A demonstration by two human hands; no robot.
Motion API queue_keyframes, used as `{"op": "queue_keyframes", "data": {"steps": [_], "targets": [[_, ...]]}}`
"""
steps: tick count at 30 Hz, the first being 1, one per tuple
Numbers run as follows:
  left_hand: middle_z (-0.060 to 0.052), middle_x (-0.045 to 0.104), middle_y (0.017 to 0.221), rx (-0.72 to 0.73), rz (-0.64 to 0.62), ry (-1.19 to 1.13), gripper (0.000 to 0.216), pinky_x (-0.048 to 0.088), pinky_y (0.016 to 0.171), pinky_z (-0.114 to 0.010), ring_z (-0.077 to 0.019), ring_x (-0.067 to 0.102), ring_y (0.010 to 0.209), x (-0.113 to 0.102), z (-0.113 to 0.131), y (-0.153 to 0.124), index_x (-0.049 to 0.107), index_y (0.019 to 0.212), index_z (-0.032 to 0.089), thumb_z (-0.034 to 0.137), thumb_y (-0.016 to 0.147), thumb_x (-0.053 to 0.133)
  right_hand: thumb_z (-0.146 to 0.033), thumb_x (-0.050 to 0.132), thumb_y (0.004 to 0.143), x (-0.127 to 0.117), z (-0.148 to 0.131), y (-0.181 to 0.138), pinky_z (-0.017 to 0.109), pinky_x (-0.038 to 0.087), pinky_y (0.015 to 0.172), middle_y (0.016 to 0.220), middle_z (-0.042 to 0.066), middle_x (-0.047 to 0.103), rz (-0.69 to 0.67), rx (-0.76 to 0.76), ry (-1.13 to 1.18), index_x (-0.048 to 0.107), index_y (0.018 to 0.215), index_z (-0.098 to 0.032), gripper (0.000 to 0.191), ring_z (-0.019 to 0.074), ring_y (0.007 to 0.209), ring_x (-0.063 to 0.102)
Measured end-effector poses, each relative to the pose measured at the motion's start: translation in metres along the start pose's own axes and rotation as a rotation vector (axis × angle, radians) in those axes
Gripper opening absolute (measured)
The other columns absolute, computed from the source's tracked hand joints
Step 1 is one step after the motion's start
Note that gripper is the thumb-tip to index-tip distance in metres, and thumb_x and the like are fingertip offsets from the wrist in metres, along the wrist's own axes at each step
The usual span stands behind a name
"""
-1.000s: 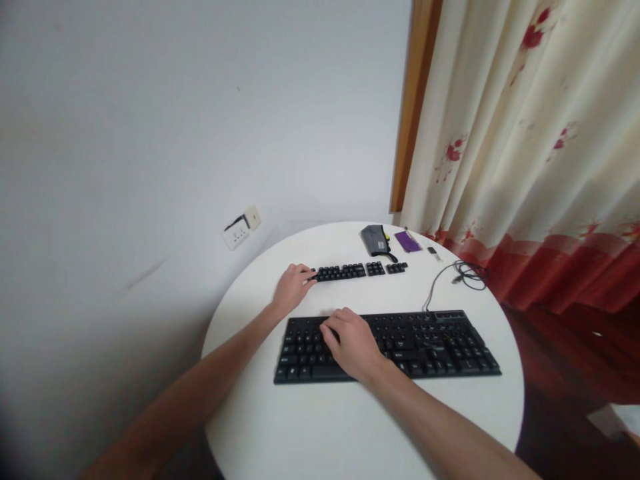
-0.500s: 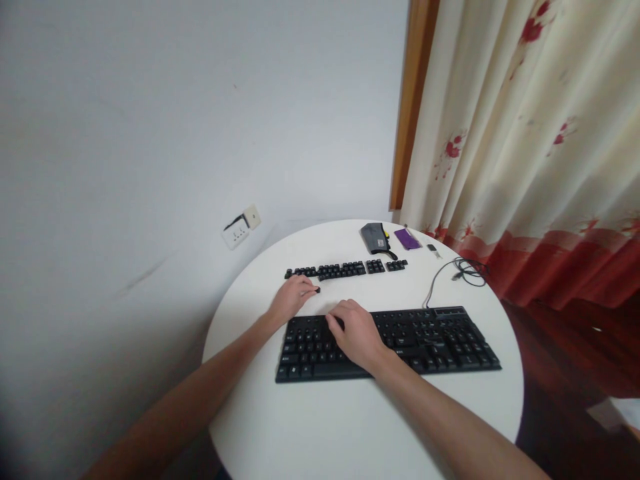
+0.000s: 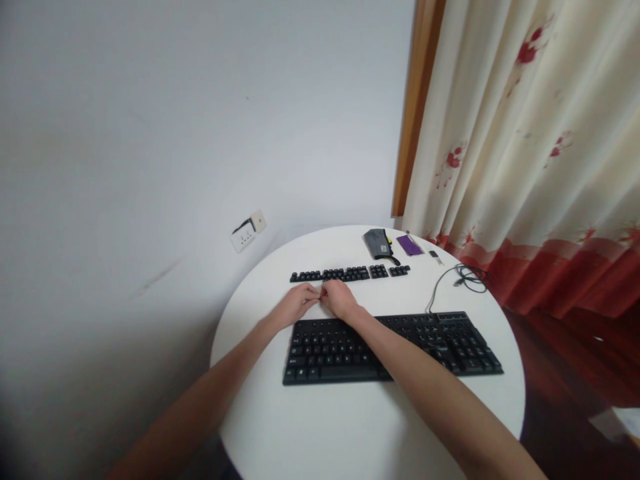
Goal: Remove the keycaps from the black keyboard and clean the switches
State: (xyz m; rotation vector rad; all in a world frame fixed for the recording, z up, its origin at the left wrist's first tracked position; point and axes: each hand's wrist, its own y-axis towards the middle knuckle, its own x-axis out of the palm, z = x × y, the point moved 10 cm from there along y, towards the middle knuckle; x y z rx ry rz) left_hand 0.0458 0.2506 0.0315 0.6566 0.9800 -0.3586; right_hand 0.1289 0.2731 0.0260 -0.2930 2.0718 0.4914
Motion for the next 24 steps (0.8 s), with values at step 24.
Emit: {"op": "queue_keyframes", "data": {"steps": [24], "targets": [[0.001,0.077,0.090,-0.122,0.049,-0.292,0.010,0.049,0.086,-0.033,-0.0172,0.065,0.086,-0.001,0.082,-0.046,0.078,0.082,0.027,0.021,0.081,0.070,-0.010,0.069,0.078,-0.042,-0.002,-0.124,0.031,0.047,0.083,0.086,0.001,0.074,0.055,-0.103,0.427,0.075,0.081,-0.021,0.013,0.0181,0.084,0.065]]}}
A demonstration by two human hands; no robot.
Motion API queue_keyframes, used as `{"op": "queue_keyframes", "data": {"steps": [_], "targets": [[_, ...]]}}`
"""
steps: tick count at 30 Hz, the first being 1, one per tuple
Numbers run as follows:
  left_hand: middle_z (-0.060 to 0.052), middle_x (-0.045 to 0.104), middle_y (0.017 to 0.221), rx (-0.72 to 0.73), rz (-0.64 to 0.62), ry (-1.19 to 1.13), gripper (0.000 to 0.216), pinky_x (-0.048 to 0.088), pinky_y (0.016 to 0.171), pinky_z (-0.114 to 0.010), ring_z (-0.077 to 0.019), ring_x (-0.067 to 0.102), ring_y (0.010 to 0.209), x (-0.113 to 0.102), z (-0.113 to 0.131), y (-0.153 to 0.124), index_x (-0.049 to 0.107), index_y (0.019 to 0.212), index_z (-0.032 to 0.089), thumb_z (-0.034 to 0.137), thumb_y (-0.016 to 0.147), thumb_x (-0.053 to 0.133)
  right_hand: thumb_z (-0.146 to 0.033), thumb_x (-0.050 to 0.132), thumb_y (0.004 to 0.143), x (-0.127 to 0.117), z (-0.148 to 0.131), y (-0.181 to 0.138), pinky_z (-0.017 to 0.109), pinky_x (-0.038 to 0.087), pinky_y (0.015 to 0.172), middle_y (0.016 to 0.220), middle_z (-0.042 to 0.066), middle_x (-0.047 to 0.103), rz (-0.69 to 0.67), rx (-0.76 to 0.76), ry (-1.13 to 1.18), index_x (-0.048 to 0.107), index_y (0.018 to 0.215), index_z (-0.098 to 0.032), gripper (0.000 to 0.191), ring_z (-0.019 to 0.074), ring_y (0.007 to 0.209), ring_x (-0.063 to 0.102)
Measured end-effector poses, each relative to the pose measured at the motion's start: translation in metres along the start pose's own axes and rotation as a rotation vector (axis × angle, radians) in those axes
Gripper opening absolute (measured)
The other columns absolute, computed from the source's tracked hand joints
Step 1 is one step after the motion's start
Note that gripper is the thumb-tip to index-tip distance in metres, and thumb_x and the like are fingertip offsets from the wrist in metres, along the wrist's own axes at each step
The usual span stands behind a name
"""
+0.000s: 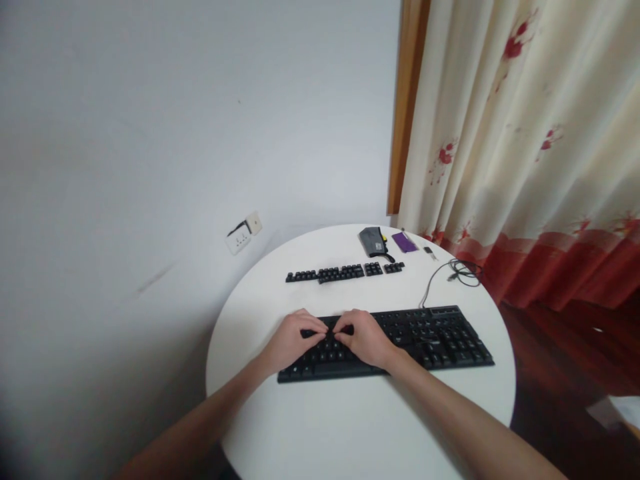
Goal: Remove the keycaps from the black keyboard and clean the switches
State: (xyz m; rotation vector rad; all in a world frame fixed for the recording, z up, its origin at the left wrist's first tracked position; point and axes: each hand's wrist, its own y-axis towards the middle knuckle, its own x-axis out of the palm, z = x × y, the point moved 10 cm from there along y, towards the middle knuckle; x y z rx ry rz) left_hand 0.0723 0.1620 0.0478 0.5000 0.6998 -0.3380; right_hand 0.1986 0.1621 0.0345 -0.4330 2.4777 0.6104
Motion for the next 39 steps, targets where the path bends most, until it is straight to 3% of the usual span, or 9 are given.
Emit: {"op": "queue_keyframes", "data": {"steps": [18,23,29,32,35,39], "targets": [[-0.002,0.074,0.097,0.078,-0.055,0.141,0.013,0.047,0.087,-0.038,-0.0196,0.057,0.091,0.010,0.009,-0.005,0.076,0.085,0.026,0.024,0.087,0.064,-0.010,0.057,0.088,0.007,-0.030,-0.005,0.031,0.046,0.081,0.088,0.005,0.069,-0.110,-0.188,-0.312,0.070,0.083,-0.021,0.018,0.0189,0.088,0.059],[-0.002,0.071,0.102,0.126,-0.113,0.245,0.021,0.045,0.090,-0.038,-0.0205,0.055,0.098,0.009,0.018,-0.011,0.077,0.094,0.029,0.027,0.092,0.056,-0.019,0.056,0.091,0.005,-0.036,-0.007,0.033,0.045,0.081,0.094,0.005,0.066,-0.144,-0.197,-0.379,0.070,0.085,-0.021,0.015,0.0198,0.089,0.058],[-0.005,0.066,0.106,0.135,-0.081,0.320,0.024,0.044,0.096,-0.040,-0.0225,0.052,0.107,0.006,0.025,-0.017,0.077,0.088,0.027,0.028,0.093,0.054,-0.024,0.056,0.092,0.005,-0.037,-0.008,0.034,0.045,0.081,0.095,0.006,0.064,-0.157,-0.179,-0.414,0.070,0.077,-0.022,0.020,0.0207,0.091,0.056],[-0.004,0.066,0.105,0.154,-0.128,0.310,0.022,0.045,0.096,-0.038,-0.0213,0.055,0.105,0.006,0.025,-0.004,0.077,0.083,0.026,0.029,0.091,0.056,-0.025,0.056,0.092,0.006,-0.035,-0.008,0.034,0.046,0.081,0.093,0.005,0.064,-0.143,-0.169,-0.401,0.070,0.077,-0.022,0.020,0.0205,0.091,0.056],[-0.002,0.068,0.103,0.152,-0.142,0.301,0.018,0.046,0.093,-0.034,-0.0190,0.059,0.097,-0.001,0.013,0.029,0.077,0.086,0.027,0.030,0.090,0.059,-0.023,0.055,0.093,0.002,-0.033,-0.006,0.033,0.046,0.085,0.094,0.005,0.066,-0.069,-0.157,-0.343,0.070,0.084,-0.021,0.018,0.0199,0.092,0.058],[-0.006,0.071,0.100,-0.034,0.185,0.453,0.017,0.045,0.094,-0.037,-0.0232,0.061,0.098,-0.038,-0.036,0.083,0.076,0.097,0.022,0.026,0.088,0.063,-0.021,0.050,0.095,-0.015,-0.025,-0.005,0.032,0.046,0.085,0.090,0.005,0.066,0.100,-0.110,-0.275,0.069,0.090,-0.020,0.020,0.0190,0.090,0.059]]}}
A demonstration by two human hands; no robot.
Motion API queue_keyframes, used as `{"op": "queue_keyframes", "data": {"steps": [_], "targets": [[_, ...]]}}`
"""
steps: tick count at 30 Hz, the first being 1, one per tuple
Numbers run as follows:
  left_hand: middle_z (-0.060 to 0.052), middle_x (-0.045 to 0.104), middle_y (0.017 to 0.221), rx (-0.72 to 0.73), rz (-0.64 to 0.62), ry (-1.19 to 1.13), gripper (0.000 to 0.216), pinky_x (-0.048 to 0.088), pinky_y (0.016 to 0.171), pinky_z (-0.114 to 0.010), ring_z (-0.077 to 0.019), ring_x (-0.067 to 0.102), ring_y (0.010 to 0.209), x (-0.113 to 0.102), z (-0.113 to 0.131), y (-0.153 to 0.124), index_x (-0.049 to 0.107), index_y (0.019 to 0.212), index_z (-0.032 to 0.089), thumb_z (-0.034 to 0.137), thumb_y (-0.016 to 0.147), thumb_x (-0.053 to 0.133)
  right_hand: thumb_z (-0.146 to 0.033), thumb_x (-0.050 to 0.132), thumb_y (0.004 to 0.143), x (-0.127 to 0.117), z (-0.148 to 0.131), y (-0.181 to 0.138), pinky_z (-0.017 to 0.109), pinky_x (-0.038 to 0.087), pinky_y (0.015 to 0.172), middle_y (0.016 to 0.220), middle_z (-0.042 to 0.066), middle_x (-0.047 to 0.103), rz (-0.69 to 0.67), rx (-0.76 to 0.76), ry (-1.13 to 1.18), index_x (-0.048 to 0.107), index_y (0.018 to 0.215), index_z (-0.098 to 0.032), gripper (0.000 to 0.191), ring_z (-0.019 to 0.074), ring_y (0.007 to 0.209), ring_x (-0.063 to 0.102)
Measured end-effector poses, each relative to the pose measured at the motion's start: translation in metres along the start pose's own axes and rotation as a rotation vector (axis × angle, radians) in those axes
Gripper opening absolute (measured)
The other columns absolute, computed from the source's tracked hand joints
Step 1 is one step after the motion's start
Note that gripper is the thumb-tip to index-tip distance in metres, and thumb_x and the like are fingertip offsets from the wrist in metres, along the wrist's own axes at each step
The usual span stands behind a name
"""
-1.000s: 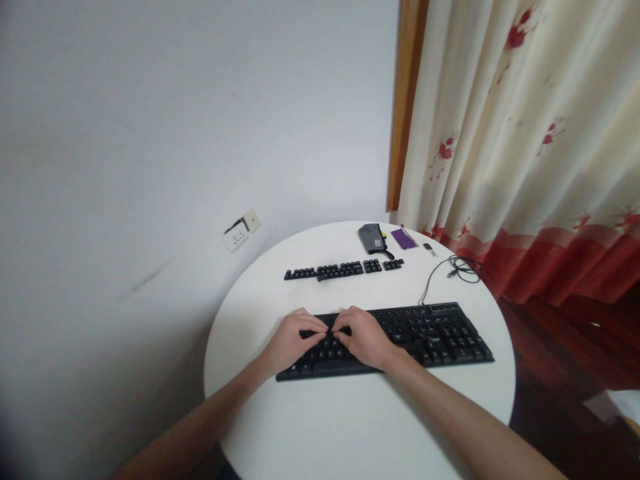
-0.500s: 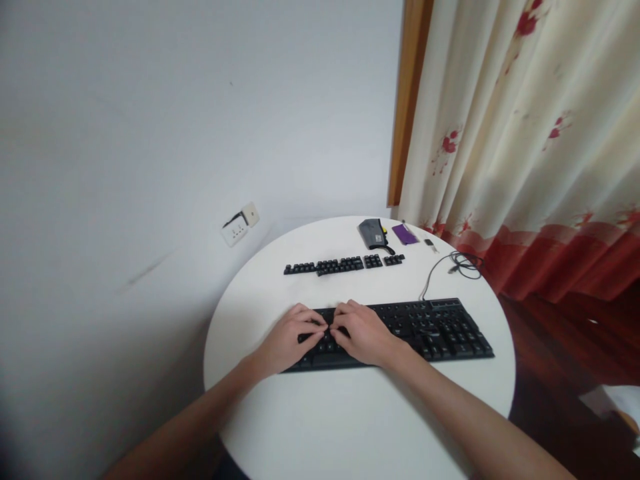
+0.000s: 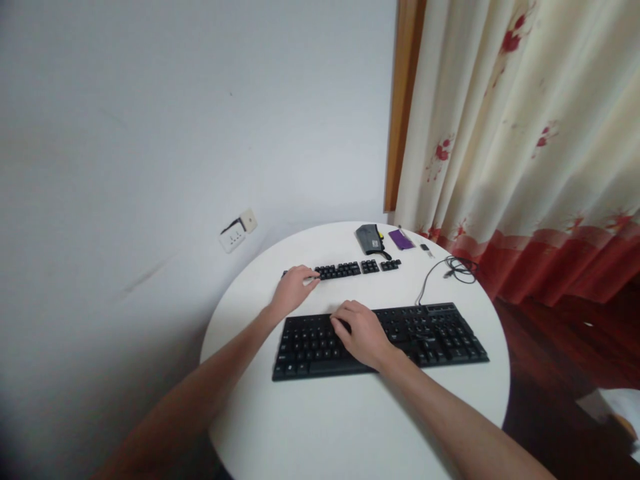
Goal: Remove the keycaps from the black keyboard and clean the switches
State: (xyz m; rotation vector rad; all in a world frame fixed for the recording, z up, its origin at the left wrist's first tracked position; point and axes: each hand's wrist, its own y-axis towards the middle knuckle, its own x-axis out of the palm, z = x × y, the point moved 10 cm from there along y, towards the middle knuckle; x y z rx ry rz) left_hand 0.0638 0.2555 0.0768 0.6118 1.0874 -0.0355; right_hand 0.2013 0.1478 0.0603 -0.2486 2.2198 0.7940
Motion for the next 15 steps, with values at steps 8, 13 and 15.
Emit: {"op": "queue_keyframes", "data": {"steps": [8,13,15], "targets": [[-0.009,0.068,0.099,-0.012,0.023,0.166,0.018,0.046,0.088,-0.040,-0.0268,0.056,0.095,0.034,-0.037,0.014,0.077,0.099,0.023,0.029,0.084,0.069,-0.019,0.048,0.094,-0.008,0.033,0.010,0.032,0.047,0.084,0.092,0.006,0.067,0.033,0.166,-0.110,0.068,0.109,-0.017,0.025,0.0199,0.087,0.061],[-0.008,0.067,0.099,0.014,-0.017,0.162,0.012,0.045,0.086,-0.039,-0.0262,0.054,0.096,0.037,-0.033,0.010,0.078,0.090,0.022,0.026,0.086,0.067,-0.020,0.049,0.093,0.005,0.043,0.055,0.030,0.045,0.085,0.100,0.009,0.065,-0.039,0.165,-0.342,0.067,0.116,-0.018,0.029,0.0216,0.097,0.059],[-0.008,0.068,0.099,0.026,-0.030,0.167,0.013,0.045,0.086,-0.038,-0.0261,0.055,0.097,0.036,-0.032,0.007,0.078,0.087,0.022,0.025,0.086,0.066,-0.021,0.050,0.094,0.018,0.047,0.078,0.029,0.045,0.085,0.105,0.009,0.063,-0.100,0.158,-0.445,0.068,0.112,-0.020,0.026,0.0218,0.101,0.058]]}}
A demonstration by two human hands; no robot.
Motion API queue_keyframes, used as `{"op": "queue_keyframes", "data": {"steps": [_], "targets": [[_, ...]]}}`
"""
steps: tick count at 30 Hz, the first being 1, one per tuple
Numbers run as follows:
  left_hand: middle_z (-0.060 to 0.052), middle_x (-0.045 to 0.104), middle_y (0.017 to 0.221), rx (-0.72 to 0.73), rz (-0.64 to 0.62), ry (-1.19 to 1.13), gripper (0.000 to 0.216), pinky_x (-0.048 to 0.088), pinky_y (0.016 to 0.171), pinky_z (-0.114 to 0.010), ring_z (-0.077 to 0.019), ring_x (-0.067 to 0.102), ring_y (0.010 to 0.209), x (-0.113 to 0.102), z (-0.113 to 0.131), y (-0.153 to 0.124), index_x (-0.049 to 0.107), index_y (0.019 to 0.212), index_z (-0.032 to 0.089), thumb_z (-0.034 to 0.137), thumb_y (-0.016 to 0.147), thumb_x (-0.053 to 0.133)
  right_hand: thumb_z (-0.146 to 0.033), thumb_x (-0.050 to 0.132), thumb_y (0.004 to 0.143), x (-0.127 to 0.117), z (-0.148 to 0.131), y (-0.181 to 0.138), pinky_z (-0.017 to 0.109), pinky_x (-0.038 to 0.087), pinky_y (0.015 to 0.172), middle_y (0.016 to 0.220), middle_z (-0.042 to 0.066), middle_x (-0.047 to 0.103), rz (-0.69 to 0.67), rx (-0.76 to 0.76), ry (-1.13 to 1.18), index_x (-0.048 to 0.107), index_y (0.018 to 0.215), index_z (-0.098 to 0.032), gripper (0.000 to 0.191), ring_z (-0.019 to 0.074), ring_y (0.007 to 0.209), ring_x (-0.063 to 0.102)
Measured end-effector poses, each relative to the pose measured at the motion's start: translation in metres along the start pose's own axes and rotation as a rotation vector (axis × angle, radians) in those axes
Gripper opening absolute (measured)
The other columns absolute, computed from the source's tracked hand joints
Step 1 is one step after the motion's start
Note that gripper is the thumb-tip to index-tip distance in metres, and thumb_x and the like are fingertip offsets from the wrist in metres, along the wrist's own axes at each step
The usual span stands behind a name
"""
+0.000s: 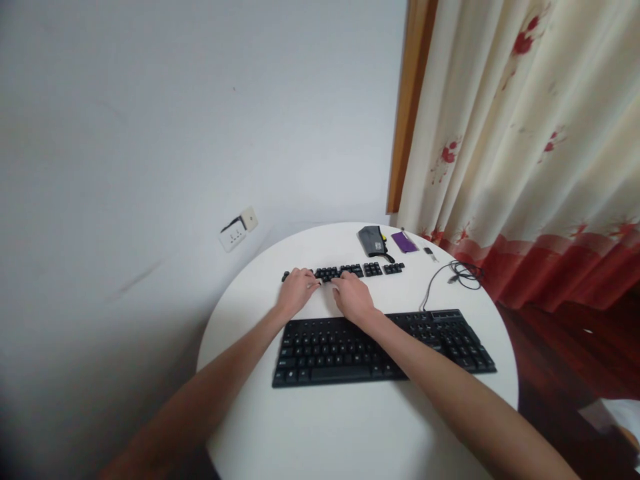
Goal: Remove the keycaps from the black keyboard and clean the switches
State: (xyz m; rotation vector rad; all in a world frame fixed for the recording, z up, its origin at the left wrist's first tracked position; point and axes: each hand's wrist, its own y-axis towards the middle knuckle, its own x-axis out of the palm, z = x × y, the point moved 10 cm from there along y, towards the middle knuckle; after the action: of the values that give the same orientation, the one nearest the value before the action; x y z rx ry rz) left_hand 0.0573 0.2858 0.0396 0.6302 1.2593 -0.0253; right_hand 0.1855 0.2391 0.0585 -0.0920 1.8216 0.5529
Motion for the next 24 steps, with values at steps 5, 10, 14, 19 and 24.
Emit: {"op": "queue_keyframes", "data": {"steps": [5,10,14,19,24], "targets": [[-0.005,0.072,0.098,-0.024,-0.080,-0.024,0.017,0.045,0.093,-0.034,-0.0222,0.059,0.098,0.000,-0.002,-0.009,0.078,0.084,0.024,0.025,0.088,0.062,-0.023,0.052,0.093,0.028,-0.009,0.045,0.031,0.043,0.087,0.109,0.012,0.061,-0.063,-0.019,-0.104,0.073,0.100,-0.018,0.022,0.0242,0.105,0.054],[-0.005,0.075,0.093,-0.089,-0.144,-0.037,0.015,0.046,0.093,-0.033,-0.0226,0.062,0.098,-0.004,-0.003,-0.012,0.079,0.087,0.027,0.026,0.086,0.065,-0.017,0.049,0.093,0.040,-0.018,0.054,0.035,0.041,0.090,0.110,0.017,0.061,-0.090,-0.059,-0.128,0.075,0.095,-0.013,0.026,0.0278,0.109,0.050],[-0.006,0.075,0.090,-0.122,-0.170,-0.015,0.016,0.047,0.090,-0.032,-0.0229,0.064,0.097,-0.006,-0.001,-0.013,0.080,0.086,0.026,0.024,0.084,0.064,-0.014,0.050,0.092,0.041,-0.026,0.041,0.035,0.040,0.091,0.110,0.016,0.064,-0.111,-0.118,-0.099,0.076,0.090,-0.013,0.026,0.0276,0.111,0.050],[-0.008,0.076,0.086,-0.074,-0.176,-0.032,0.018,0.048,0.086,-0.032,-0.0245,0.066,0.094,-0.010,0.011,-0.015,0.080,0.086,0.022,0.020,0.082,0.063,-0.021,0.061,0.088,0.039,-0.027,0.017,0.028,0.042,0.085,0.093,0.009,0.072,-0.155,-0.146,-0.003,0.077,0.088,-0.019,0.016,0.0219,0.096,0.059],[-0.005,0.077,0.087,-0.052,-0.163,-0.311,0.013,0.049,0.082,-0.030,-0.0200,0.067,0.083,-0.025,0.038,-0.028,0.079,0.083,0.021,0.024,0.082,0.067,-0.023,0.065,0.087,0.006,-0.001,-0.018,0.027,0.043,0.080,0.088,0.004,0.073,-0.065,-0.064,0.186,0.075,0.090,-0.020,0.012,0.0190,0.087,0.063]]}}
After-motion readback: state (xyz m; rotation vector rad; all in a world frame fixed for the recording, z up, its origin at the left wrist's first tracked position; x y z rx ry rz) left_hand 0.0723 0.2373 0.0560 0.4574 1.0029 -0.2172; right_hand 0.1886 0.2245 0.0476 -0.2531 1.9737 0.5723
